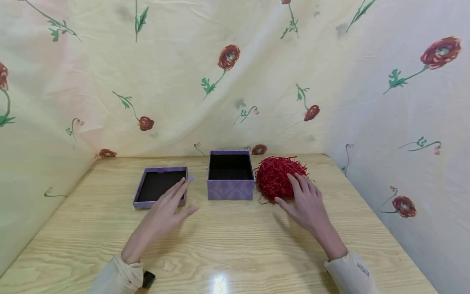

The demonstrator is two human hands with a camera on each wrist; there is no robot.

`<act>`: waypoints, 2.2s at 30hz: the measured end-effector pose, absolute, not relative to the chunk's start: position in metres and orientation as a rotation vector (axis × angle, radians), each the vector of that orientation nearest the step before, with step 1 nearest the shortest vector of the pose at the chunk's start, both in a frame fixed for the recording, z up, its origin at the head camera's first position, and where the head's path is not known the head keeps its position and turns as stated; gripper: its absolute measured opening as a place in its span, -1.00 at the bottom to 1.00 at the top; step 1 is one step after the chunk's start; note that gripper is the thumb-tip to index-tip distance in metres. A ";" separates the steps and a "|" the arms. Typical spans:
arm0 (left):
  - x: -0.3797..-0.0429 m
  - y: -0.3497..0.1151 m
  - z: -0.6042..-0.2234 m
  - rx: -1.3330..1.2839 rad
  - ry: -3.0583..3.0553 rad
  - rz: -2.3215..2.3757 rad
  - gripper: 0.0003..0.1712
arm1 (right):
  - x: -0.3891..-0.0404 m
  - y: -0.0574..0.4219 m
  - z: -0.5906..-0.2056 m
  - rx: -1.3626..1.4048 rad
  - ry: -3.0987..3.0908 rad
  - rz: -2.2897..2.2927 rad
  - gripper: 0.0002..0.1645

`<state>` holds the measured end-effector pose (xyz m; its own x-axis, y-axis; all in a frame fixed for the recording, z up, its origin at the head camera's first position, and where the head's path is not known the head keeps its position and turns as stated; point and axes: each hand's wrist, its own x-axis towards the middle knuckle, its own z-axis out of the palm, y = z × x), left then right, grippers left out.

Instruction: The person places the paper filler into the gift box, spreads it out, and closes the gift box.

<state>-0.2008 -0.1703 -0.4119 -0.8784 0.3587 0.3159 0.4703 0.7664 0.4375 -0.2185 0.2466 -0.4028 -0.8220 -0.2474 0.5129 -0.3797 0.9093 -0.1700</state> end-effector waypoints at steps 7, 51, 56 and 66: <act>-0.215 -0.163 -0.415 -0.579 -2.706 -1.026 -0.06 | -0.241 0.244 -0.400 0.377 -2.581 0.492 -0.03; -0.272 -0.117 -0.440 -0.523 -2.400 -1.614 -0.18 | -0.305 0.252 -0.403 0.183 -2.891 0.870 0.12; -0.275 -0.114 -0.440 -0.495 -2.404 -1.645 -0.15 | -0.308 0.254 -0.405 0.204 -2.927 0.829 0.12; -0.278 -0.110 -0.440 -0.478 -2.391 -1.627 -0.16 | -0.311 0.255 -0.405 0.182 -2.981 0.824 0.13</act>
